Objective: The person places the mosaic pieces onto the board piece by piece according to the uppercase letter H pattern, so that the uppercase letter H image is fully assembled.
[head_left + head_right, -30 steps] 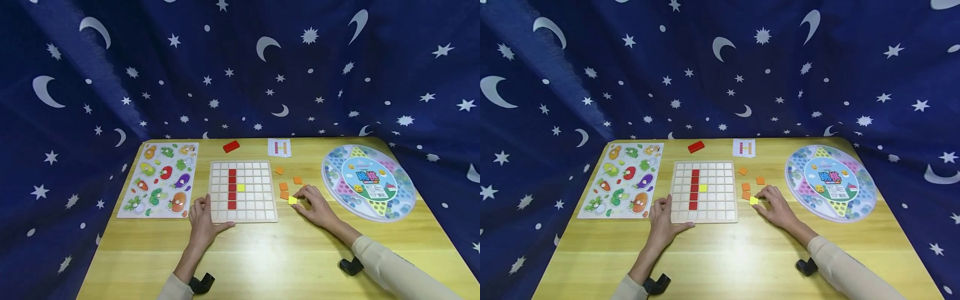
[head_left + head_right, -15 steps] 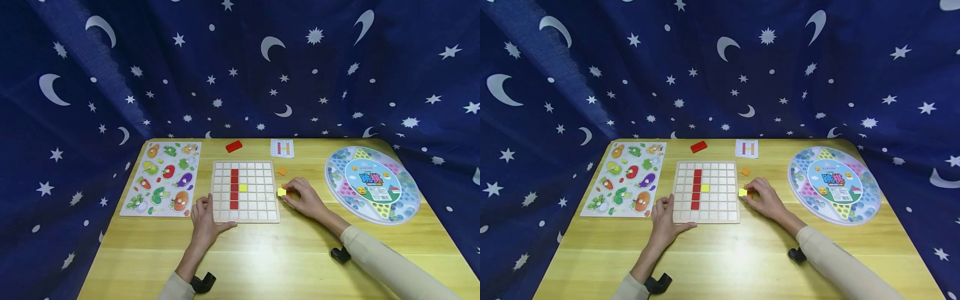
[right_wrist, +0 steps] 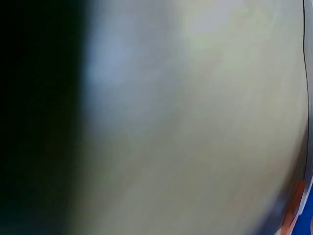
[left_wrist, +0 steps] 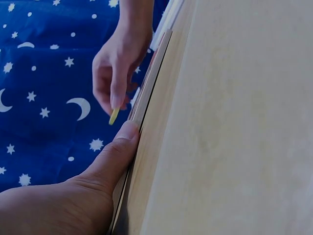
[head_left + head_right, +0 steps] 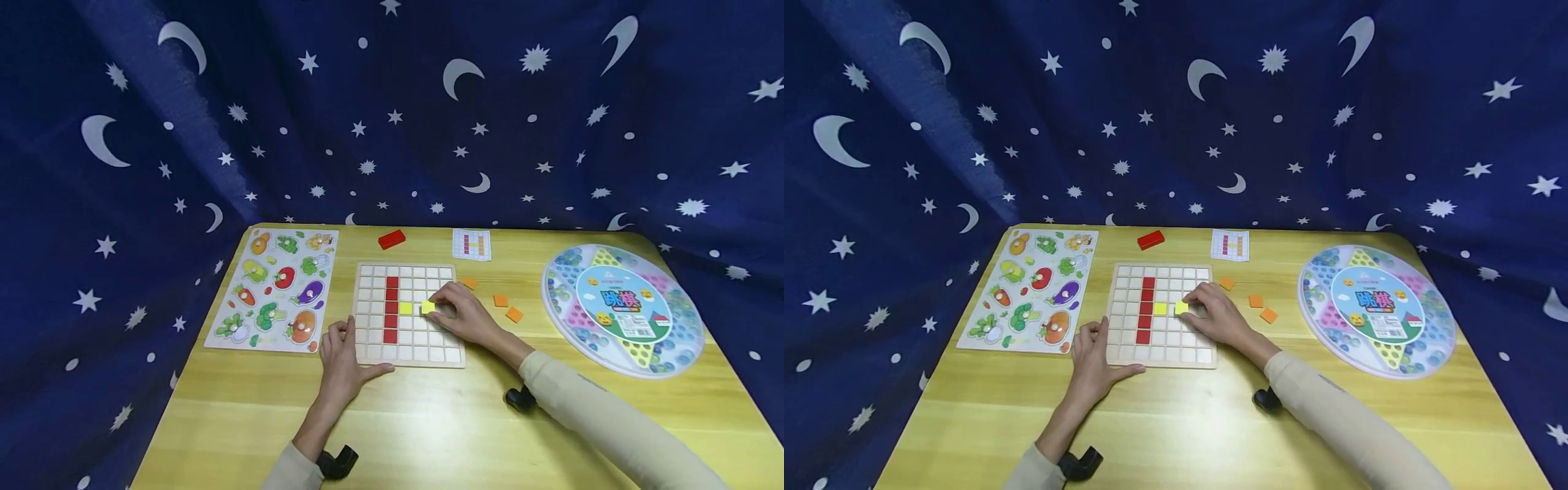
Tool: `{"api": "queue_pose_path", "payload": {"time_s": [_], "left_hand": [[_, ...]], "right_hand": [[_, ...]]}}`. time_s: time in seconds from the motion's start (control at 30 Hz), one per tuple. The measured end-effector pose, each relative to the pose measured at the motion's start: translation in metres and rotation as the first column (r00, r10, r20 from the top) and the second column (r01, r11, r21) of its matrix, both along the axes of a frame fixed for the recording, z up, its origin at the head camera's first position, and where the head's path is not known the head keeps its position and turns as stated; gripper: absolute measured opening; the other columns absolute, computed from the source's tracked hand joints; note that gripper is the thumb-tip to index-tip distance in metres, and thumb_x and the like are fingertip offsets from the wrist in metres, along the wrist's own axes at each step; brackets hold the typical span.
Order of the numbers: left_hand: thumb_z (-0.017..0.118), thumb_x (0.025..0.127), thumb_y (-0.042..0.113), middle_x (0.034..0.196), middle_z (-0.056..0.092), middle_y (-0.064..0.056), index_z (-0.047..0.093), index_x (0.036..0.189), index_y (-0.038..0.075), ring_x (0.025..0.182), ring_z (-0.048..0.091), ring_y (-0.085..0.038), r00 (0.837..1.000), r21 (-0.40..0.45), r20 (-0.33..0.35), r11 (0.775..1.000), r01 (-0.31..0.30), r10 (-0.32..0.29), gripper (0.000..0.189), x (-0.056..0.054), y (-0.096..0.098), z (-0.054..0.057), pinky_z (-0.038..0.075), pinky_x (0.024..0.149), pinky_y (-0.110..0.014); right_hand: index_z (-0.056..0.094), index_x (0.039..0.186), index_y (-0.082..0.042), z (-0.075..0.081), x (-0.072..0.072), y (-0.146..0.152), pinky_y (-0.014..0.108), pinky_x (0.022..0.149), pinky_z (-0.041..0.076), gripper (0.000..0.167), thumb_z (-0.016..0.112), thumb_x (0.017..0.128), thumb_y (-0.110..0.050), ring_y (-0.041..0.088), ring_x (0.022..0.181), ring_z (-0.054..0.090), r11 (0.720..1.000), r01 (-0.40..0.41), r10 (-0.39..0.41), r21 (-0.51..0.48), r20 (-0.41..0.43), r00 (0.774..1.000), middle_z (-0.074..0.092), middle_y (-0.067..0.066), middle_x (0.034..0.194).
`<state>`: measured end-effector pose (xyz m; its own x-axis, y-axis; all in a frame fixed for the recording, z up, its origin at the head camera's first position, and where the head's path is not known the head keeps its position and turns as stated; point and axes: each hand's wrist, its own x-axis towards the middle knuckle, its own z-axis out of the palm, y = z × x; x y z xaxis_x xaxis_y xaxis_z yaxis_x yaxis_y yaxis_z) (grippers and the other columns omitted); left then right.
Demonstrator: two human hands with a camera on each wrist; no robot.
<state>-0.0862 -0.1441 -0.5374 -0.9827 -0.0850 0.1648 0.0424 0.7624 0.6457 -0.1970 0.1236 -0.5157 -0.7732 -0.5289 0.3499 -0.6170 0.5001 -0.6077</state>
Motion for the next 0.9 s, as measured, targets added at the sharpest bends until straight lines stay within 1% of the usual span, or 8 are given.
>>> {"api": "queue_pose_path", "payload": {"time_s": [0.1, 0.23, 0.4, 0.6, 0.73, 0.83, 0.9], "left_hand": [[0.09, 0.053, 0.058, 0.125, 0.037, -0.016, 0.033, 0.15, 0.003, 0.109, 0.032, -0.03, 1.0, 0.0, 0.02, 1.0, 0.005, -0.005, 0.125, 0.0, 0.001, 0.0, 0.024, 0.093, -0.045], [0.09, 0.053, 0.058, 0.125, 0.037, -0.016, 0.033, 0.151, 0.003, 0.108, 0.032, -0.03, 1.0, -0.004, 0.028, 1.0, 0.007, -0.007, 0.126, -0.001, 0.001, 0.0, 0.025, 0.093, -0.045], [0.09, 0.052, 0.058, 0.124, 0.037, -0.016, 0.033, 0.15, 0.001, 0.106, 0.032, -0.03, 1.0, -0.013, 0.019, 1.0, 0.004, -0.004, 0.127, -0.002, 0.0, -0.001, 0.026, 0.092, -0.045], [0.09, 0.052, 0.06, 0.124, 0.037, -0.015, 0.032, 0.15, 0.002, 0.106, 0.031, -0.03, 1.0, -0.016, 0.022, 1.0, 0.009, -0.009, 0.128, -0.003, -0.001, -0.002, 0.025, 0.092, -0.044], [0.09, 0.051, 0.059, 0.123, 0.037, -0.015, 0.033, 0.15, 0.001, 0.104, 0.031, -0.029, 1.0, -0.029, 0.018, 1.0, 0.004, -0.004, 0.128, -0.003, -0.001, -0.003, 0.026, 0.092, -0.044], [0.091, 0.051, 0.058, 0.123, 0.037, -0.016, 0.034, 0.15, 0.001, 0.104, 0.031, -0.029, 1.0, -0.025, 0.015, 1.0, 0.007, -0.007, 0.127, -0.002, -0.001, -0.002, 0.025, 0.092, -0.044], [0.091, 0.051, 0.058, 0.123, 0.037, -0.016, 0.033, 0.15, 0.001, 0.105, 0.031, -0.03, 1.0, -0.021, 0.019, 1.0, 0.01, -0.01, 0.127, -0.002, -0.001, -0.001, 0.025, 0.093, -0.045]], "right_hand": [[0.068, 0.102, -0.012, -0.001, -0.002, -0.005, 0.032, 0.079, 0.044, 0.023, 0.078, 0.084, -0.023, 0.012, 0.091, 0.051, 0.999, 0.002, -0.003, 0.041, 0.011, 1.0, 0.063, -0.002, 0.097], [0.068, 0.102, -0.013, -0.003, -0.006, -0.01, 0.032, 0.079, 0.045, 0.024, 0.078, 0.084, -0.025, 0.012, 0.09, 0.051, 0.997, 0.002, -0.001, 0.076, -0.008, 1.0, 0.061, -0.003, 0.094], [0.069, 0.101, -0.011, -0.005, -0.01, -0.015, 0.033, 0.079, 0.044, 0.024, 0.079, 0.083, -0.025, 0.013, 0.089, 0.049, 0.997, 0.0, 0.003, 0.083, -0.031, 1.0, 0.059, -0.002, 0.093], [0.069, 0.099, -0.011, -0.007, -0.012, -0.015, 0.033, 0.079, 0.043, 0.025, 0.081, 0.081, -0.024, 0.014, 0.089, 0.048, 0.997, -0.001, 0.004, 0.074, -0.042, 0.999, 0.058, -0.001, 0.093], [0.069, 0.1, -0.011, -0.007, -0.012, -0.015, 0.033, 0.08, 0.043, 0.027, 0.081, 0.08, -0.026, 0.015, 0.091, 0.049, 0.997, -0.011, 0.011, 0.072, -0.004, 1.0, 0.058, -0.001, 0.094], [0.07, 0.101, -0.011, -0.006, -0.012, -0.015, 0.033, 0.08, 0.043, 0.028, 0.081, 0.08, -0.026, 0.015, 0.09, 0.048, 0.997, -0.003, 0.001, 0.081, 0.031, 1.0, 0.058, -0.001, 0.094], [0.07, 0.101, -0.012, -0.006, -0.011, -0.015, 0.034, 0.08, 0.043, 0.028, 0.081, 0.081, -0.027, 0.014, 0.09, 0.048, 0.996, 0.004, -0.008, 0.092, 0.04, 0.999, 0.058, -0.001, 0.095]]}}
